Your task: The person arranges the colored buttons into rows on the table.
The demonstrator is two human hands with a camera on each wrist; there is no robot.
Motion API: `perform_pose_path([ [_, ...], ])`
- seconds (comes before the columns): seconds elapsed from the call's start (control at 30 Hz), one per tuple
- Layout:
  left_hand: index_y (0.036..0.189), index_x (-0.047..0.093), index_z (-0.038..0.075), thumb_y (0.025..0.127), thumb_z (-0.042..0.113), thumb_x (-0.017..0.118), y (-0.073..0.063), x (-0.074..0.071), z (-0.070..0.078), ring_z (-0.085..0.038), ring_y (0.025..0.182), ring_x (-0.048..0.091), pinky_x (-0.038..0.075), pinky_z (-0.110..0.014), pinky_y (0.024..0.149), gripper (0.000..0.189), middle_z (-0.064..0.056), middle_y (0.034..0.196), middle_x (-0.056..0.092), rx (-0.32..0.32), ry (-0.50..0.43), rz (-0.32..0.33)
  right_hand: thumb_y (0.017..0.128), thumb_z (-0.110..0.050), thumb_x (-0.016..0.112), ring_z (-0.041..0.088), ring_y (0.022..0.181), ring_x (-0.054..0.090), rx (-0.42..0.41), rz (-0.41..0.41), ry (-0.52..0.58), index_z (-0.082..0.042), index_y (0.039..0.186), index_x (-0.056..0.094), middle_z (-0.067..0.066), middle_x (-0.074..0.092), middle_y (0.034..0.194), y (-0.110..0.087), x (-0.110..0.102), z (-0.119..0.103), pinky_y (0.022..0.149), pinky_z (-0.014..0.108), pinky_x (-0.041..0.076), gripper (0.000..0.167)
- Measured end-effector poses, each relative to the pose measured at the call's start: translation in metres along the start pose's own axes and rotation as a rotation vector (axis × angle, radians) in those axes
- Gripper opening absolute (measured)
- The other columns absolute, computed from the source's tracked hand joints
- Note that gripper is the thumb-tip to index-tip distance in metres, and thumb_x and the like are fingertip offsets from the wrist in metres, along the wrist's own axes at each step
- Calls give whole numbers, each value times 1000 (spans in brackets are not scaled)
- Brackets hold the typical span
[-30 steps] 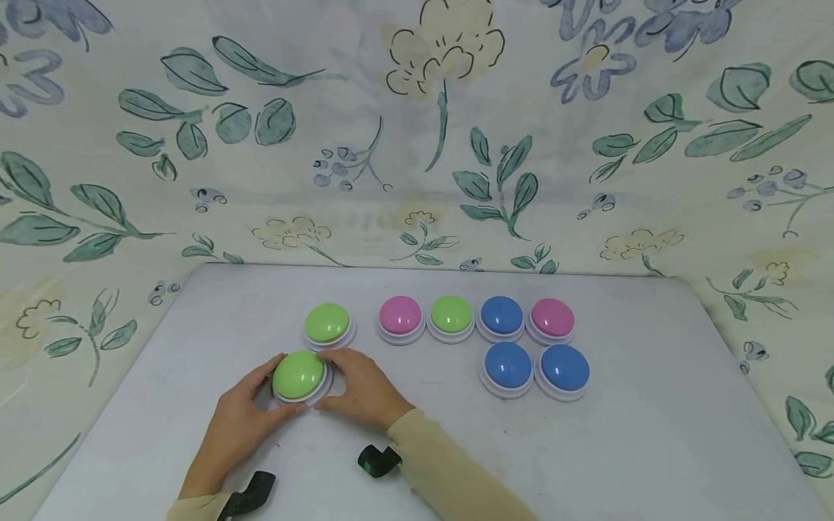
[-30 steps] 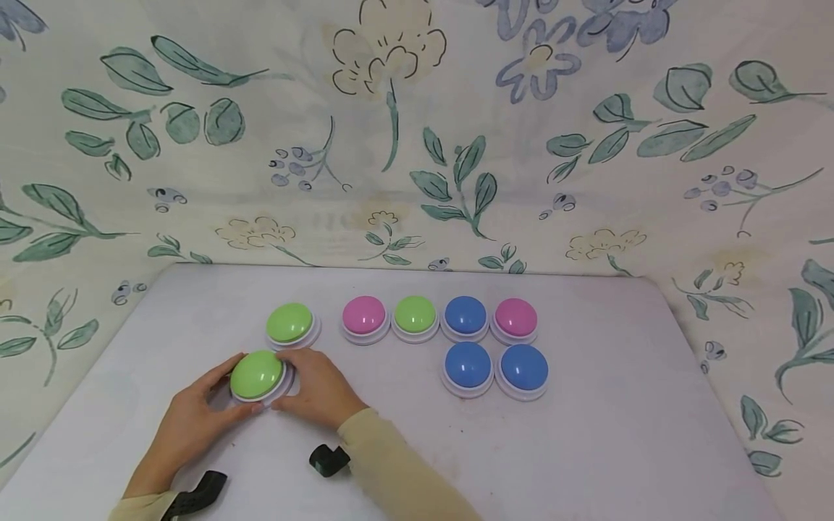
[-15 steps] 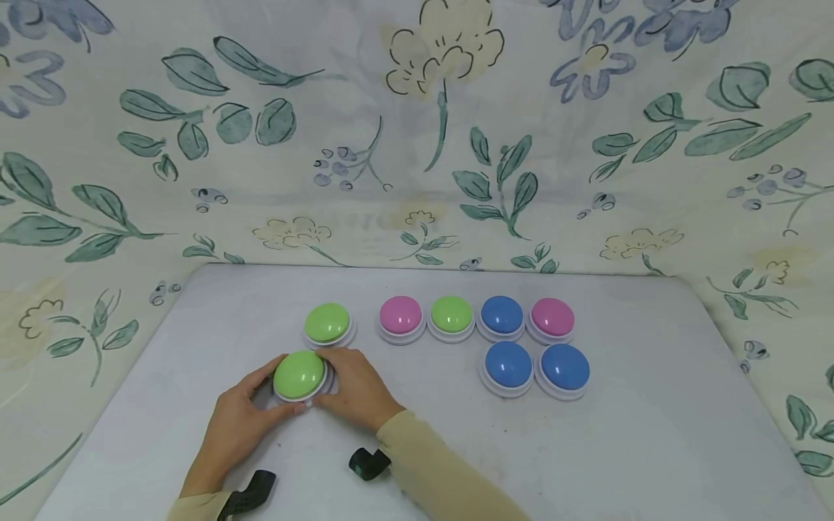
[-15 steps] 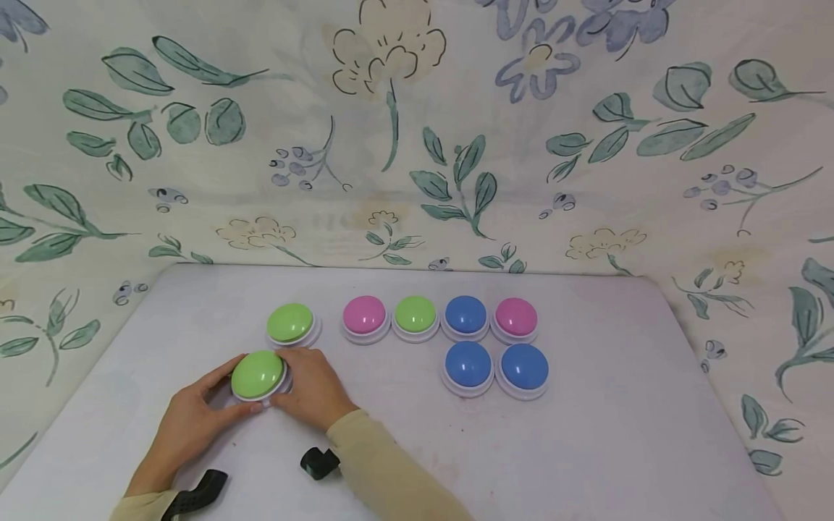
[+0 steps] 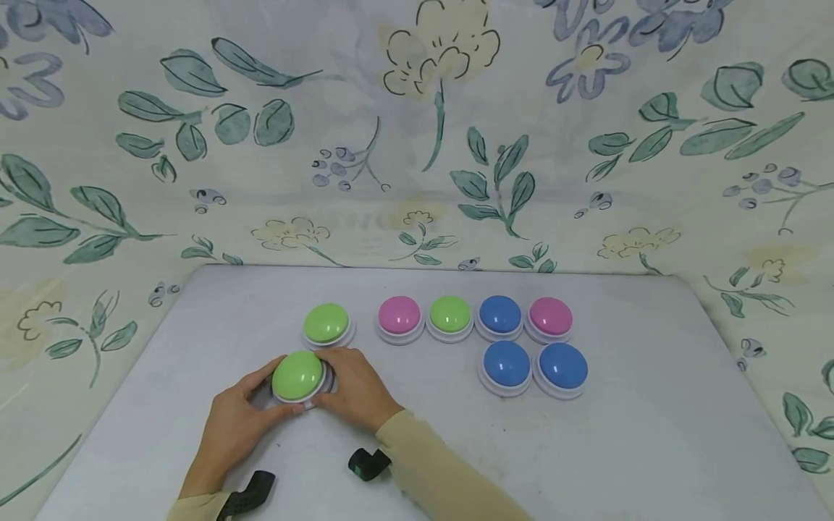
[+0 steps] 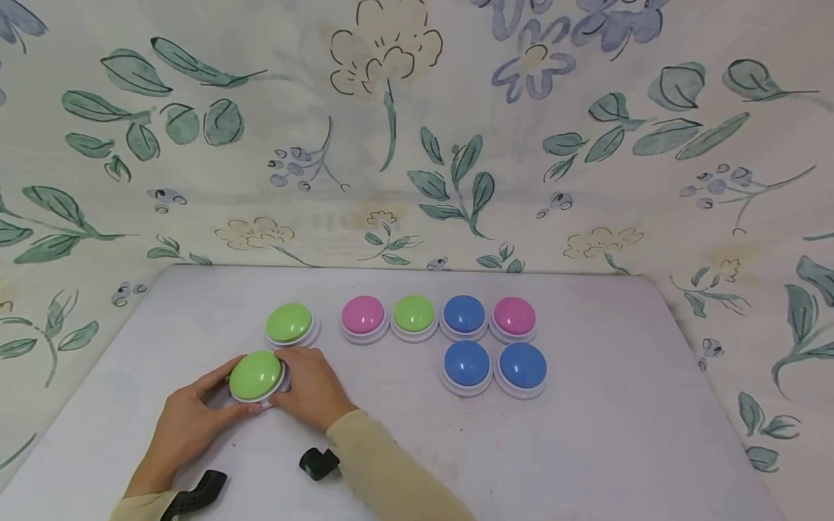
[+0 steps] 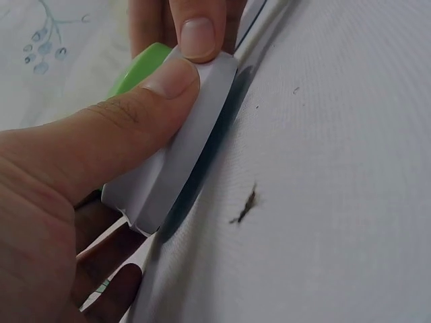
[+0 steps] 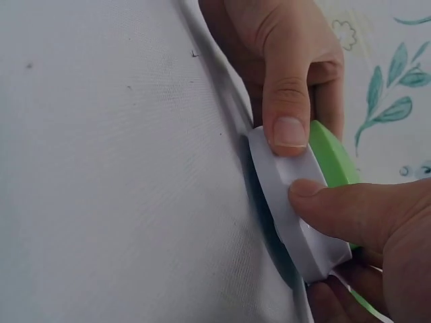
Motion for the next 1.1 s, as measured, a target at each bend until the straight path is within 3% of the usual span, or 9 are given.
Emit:
perform_pose_path([
  [0.4,145,54,8,70,46,89,0,0,5,-50,135,42,35,-66,108,90,-24,143,53,-11,7,-16,84,-20,83,10,130,51,33,-17,20,-13,141,57,-5,58,141,-5,-5,-1,110,20,38,63],
  [1.1,147,53,13,69,52,88,-3,0,20,-49,136,42,35,-67,107,94,-22,144,53,-40,3,-49,84,-25,84,11,131,51,-4,-15,9,-10,141,56,-2,58,142,-15,-21,3,111,21,37,66],
])
Point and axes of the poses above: each hand's wrist, its own y-axis towards the middle knuckle, its own x-axis out of the palm, z = x × y, the point moved 1 cm from there along y, towards the middle knuckle
